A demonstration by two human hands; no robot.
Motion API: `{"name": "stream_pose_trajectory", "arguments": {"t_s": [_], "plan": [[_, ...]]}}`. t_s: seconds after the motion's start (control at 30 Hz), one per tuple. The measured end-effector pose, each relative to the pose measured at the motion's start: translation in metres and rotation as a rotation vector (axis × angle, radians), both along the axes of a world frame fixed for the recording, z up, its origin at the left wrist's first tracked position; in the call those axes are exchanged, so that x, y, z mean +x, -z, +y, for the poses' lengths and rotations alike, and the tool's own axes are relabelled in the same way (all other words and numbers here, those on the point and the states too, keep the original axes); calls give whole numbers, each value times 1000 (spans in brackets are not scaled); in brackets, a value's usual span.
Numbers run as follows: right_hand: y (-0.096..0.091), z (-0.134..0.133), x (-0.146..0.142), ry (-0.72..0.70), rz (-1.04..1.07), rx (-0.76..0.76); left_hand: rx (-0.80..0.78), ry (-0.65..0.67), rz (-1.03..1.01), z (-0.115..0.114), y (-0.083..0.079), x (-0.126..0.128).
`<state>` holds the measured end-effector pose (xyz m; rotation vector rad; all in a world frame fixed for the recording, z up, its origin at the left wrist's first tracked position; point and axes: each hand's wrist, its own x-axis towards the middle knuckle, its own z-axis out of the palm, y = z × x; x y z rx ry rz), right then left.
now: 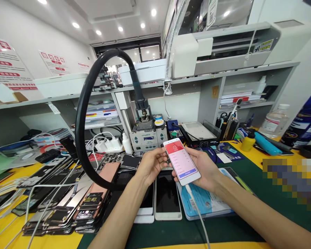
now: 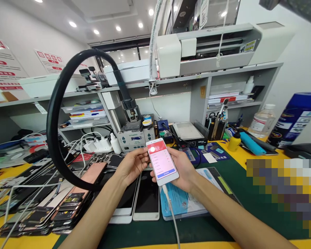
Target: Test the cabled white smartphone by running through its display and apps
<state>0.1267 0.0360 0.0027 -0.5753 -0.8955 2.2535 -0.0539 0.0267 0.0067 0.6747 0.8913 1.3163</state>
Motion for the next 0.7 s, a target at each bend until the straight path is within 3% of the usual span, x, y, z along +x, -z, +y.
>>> {"name": "stream_pose_trajectory", "arguments": {"t_s": [0.3,0.7], "plan": [[2,2,0,-7,45,6,6,-2,12,-2,0,1],[6,3,-1,-9,5,64,-9,29,178,1,2,-4]]}}
